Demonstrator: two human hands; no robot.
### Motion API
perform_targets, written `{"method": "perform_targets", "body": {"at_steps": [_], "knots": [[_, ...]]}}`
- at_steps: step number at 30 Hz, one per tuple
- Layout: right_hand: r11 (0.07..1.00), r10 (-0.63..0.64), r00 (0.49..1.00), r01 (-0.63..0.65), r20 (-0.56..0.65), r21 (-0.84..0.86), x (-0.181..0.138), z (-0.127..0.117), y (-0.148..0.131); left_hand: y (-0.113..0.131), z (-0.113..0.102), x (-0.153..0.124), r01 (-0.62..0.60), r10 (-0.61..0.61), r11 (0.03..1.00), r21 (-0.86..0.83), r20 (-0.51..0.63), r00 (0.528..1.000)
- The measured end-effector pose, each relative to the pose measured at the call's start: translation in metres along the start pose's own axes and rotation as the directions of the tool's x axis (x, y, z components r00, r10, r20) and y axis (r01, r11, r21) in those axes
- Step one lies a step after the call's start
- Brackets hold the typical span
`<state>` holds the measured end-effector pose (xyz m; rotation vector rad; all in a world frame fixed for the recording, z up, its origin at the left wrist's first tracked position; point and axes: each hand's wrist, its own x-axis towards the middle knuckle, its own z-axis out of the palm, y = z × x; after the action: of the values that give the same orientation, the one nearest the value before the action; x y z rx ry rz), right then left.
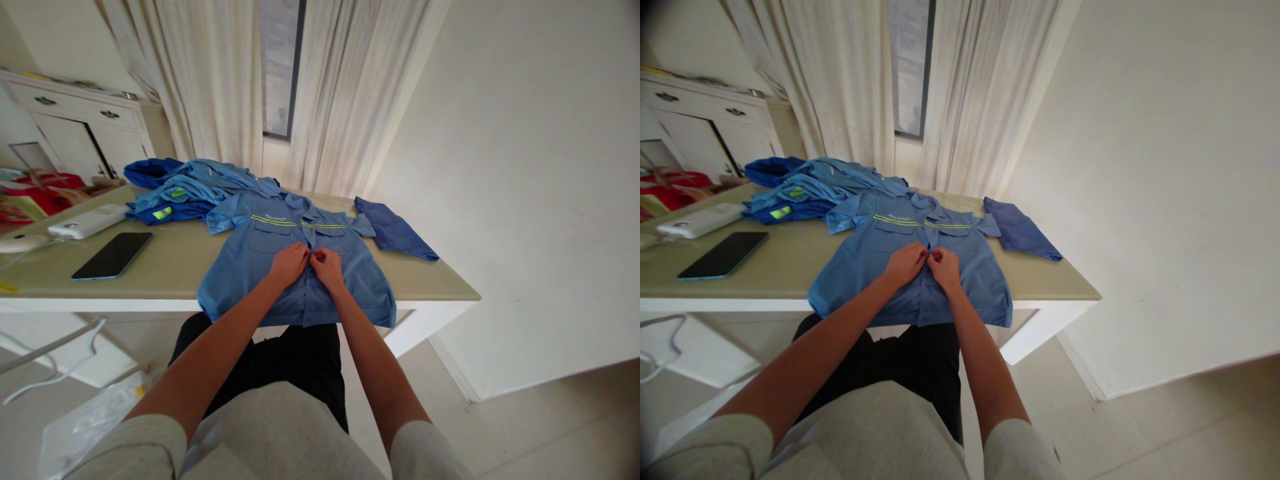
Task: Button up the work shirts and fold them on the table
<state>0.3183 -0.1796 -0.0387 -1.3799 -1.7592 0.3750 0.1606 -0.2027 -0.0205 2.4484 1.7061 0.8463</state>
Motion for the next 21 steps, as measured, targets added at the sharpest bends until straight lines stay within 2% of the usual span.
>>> {"method": "perform_targets", "body": {"at_steps": [5,13,17,21], "knots": [[0.998,-0.041,0.999,0.042,0.033,-0.038,-0.002,-0.002,-0.005,0.001,0.002,0.000,0.025,-0.025,0.998,0.063,0.002,1.000],[0.985,-0.003,1.000,0.005,0.013,-0.172,-0.003,-0.002,-0.009,0.001,0.005,0.001,0.005,-0.007,0.992,0.126,0.015,1.000],[0.984,-0.014,1.000,0.018,0.022,-0.178,-0.003,-0.003,-0.010,0.002,0.003,0.002,-0.029,0.027,0.990,0.139,0.021,0.999],[0.986,-0.072,0.997,0.076,0.029,-0.150,-0.003,-0.005,-0.012,0.001,0.004,0.001,-0.004,0.004,0.988,0.158,0.001,1.000]]}}
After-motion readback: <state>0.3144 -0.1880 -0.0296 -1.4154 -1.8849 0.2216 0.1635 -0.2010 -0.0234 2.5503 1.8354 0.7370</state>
